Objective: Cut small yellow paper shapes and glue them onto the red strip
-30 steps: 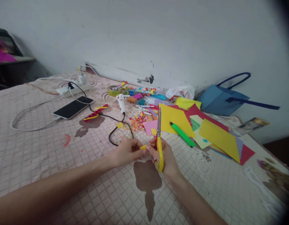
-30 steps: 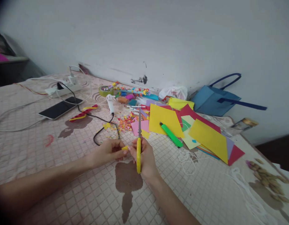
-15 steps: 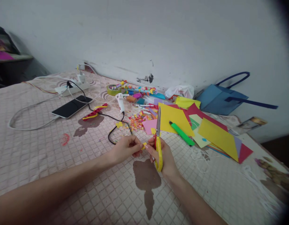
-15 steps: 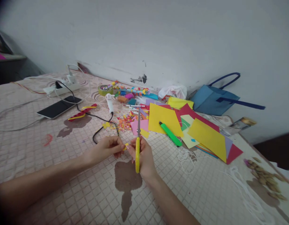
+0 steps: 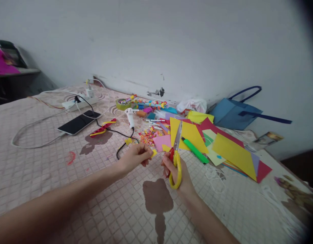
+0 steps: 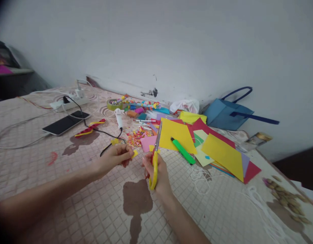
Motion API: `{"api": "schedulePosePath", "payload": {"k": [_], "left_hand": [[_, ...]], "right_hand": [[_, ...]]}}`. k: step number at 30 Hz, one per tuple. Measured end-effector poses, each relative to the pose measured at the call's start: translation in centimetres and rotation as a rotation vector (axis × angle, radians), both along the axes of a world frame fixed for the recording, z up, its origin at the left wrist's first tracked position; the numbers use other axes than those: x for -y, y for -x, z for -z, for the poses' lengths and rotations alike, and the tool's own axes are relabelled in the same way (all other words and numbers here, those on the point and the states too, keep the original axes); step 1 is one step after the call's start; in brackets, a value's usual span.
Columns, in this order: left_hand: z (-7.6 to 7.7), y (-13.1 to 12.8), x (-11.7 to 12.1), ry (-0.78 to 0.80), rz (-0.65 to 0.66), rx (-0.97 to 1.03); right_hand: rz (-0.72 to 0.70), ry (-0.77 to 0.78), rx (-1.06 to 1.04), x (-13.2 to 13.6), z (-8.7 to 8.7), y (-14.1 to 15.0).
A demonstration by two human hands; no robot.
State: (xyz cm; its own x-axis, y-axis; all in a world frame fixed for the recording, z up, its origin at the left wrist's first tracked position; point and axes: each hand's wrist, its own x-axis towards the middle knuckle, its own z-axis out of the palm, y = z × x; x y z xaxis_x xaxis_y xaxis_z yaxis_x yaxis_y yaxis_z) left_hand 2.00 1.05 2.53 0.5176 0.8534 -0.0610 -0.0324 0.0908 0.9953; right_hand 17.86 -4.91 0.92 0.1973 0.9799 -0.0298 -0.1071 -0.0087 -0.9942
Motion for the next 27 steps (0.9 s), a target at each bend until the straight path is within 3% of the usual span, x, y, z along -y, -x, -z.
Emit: {"api": "schedulePosePath", "payload": {"k": [7,11,27], "left_hand": [[-2.0,-0.7,-1.5,0.047,-0.091,0.099],[-2.0,0.3,-1.6,0.056,-0.133,0.099],[-2.4,1.3,-1.0,0.066,-0.102,0.304]], "right_hand": [[-0.114,0.038,0.092,0.4,0.3,0.0],[-0.148,0.053,0.234,0.7,0.5,0.2],[-0.291,0.099,0.371,1.3,0.2,0.7]]}}
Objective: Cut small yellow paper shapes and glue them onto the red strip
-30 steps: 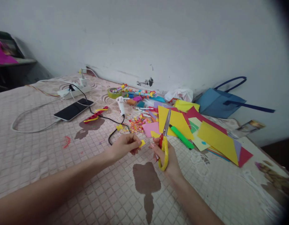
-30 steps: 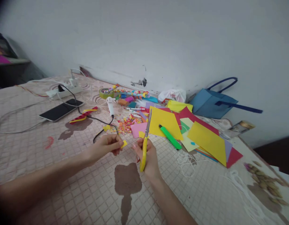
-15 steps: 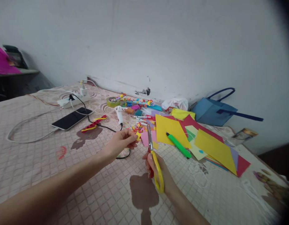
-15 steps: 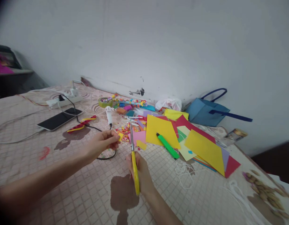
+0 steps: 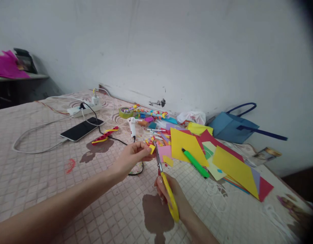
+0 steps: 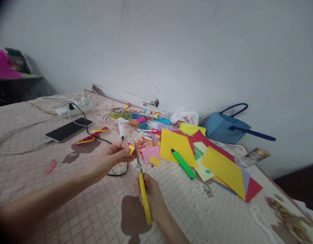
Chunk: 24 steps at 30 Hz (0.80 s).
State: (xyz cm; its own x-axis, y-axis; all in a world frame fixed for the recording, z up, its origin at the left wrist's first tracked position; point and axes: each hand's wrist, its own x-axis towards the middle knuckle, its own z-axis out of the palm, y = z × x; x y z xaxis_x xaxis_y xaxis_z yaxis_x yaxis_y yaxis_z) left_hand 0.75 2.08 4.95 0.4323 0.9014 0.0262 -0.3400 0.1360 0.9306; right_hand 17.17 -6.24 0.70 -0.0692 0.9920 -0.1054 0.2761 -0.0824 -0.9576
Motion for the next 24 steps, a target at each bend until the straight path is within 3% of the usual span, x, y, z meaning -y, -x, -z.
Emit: {"api": "schedulePosePath", "payload": {"k": [8,16,24], "left_hand": [[-0.11,0.13,0.08,0.003,0.009,-0.007],[-0.16,-0.17,0.43,-0.054,-0.024,-0.055],[0.19,-0.01,0.09,-0.094,0.046,-0.098]], "right_hand": [[0.014,0.099,-0.121,-0.29,0.51,-0.28],[0.048,-0.018,-0.074,-0.09,0.66,-0.1],[-0.004,0.015,-0.046,-0.1,0.37,-0.76]]}}
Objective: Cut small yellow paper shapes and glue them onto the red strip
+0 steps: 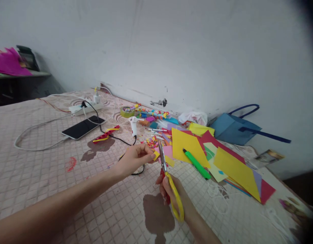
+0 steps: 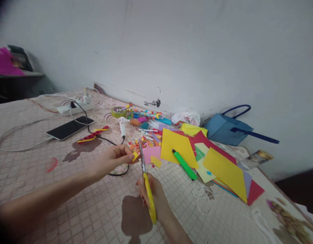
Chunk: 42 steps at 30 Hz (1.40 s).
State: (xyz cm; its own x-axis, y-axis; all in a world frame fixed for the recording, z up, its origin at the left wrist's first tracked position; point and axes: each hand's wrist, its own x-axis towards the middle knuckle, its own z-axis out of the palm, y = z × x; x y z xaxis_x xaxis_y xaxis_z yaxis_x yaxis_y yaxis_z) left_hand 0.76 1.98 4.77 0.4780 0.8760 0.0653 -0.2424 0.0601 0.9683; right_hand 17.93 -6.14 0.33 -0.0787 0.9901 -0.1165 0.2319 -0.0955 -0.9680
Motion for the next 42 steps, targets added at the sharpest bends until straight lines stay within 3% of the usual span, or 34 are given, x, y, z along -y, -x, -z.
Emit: {"api": "schedulePosePath", "payload": {"k": [7,14,24,34,38,42], "left_hand": [[0.5,0.4,-0.6,0.052,0.143,0.024],[0.3,0.5,-0.2,0.052,0.384,-0.12],[1.5,0.2,0.1,-0.007,0.5,-0.218],[1.9,-0.3,0.4,0.01,0.415,-0.307],[1.0,0.0,-0.1,0.023,0.291,-0.268],[0.1,0.7,-0.8,0.055,0.244,-0.215]], "right_hand": [[-0.028,-0.048,0.046,-0.3,0.0,-1.0],[0.108,-0.076,-0.174,-0.4,-1.4,-0.6],[0.107,-0.111,-0.261,0.0,-1.8,0.4],[0.118,-0.117,-0.178,-0.2,-1.7,0.4],[0.066,-0.045,-0.075,-0.1,-2.1,-0.1],[0.018,-0.084,0.153,-0.2,-2.1,-1.2]]}}
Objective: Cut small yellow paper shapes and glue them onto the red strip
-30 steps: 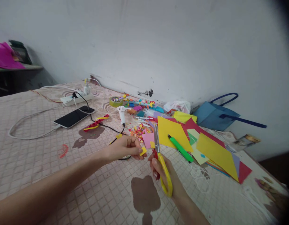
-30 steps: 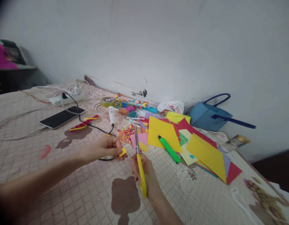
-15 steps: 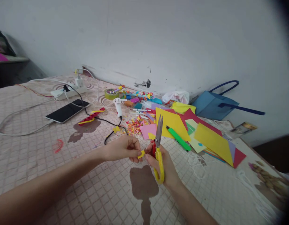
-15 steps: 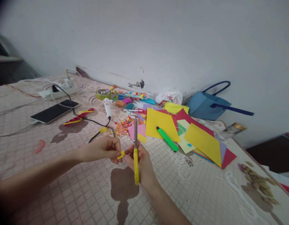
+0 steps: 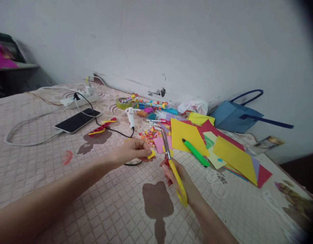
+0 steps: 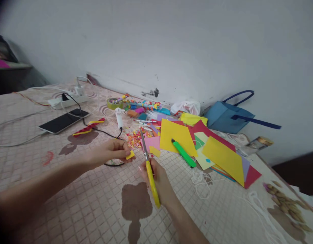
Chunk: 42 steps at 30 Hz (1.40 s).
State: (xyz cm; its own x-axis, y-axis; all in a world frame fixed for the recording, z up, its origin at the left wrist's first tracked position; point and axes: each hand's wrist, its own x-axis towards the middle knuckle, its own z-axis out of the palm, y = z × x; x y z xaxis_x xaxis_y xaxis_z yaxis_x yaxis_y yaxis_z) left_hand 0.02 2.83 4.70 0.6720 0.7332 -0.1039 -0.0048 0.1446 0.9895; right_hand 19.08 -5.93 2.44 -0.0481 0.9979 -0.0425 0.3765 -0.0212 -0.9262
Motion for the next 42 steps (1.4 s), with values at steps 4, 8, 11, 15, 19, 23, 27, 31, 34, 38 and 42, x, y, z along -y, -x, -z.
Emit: {"api": "schedulePosePath", "payload": {"k": [4,8,11,15,19,23,27,31,34,38,42], "left_hand": [[-0.2,0.7,-0.8,0.049,-0.004,0.054],[-0.1,1.2,-1.3,0.079,0.0,0.105],[-0.1,1.5,-1.6,0.074,0.009,0.107],[0.0,1.6,-1.9,0.069,0.012,0.094],[0.2,1.7,-2.1,0.052,0.04,0.098],[0.1,1.8,-2.1,0.049,0.05,0.088],[0.0,1.9,-2.1,0.048,0.05,0.071],[0.0,1.9,-2.1,0.046,0.041,0.072],[0.0,1.9,-2.1,0.045,0.034,0.079],[0.0,1.8,-2.1,0.05,0.028,0.096],[0.0,1.8,-2.0,0.062,0.017,0.103]], "right_hand": [[-0.051,0.027,0.199,-0.1,0.2,-0.7],[-0.118,-0.003,0.279,0.0,0.3,-0.7],[-0.142,-0.002,0.295,0.2,0.3,-0.5],[-0.157,0.008,0.294,0.2,0.2,-0.5],[-0.16,0.018,0.312,0.2,0.2,-0.5],[-0.161,0.026,0.328,0.3,0.3,-0.6],[-0.164,0.039,0.341,0.4,0.0,-0.6],[-0.166,0.044,0.352,0.3,-0.2,-0.5],[-0.167,0.043,0.345,0.3,-0.1,-0.6],[-0.151,0.037,0.321,0.3,0.2,-0.7],[-0.141,0.05,0.293,0.3,0.3,-0.6]]}}
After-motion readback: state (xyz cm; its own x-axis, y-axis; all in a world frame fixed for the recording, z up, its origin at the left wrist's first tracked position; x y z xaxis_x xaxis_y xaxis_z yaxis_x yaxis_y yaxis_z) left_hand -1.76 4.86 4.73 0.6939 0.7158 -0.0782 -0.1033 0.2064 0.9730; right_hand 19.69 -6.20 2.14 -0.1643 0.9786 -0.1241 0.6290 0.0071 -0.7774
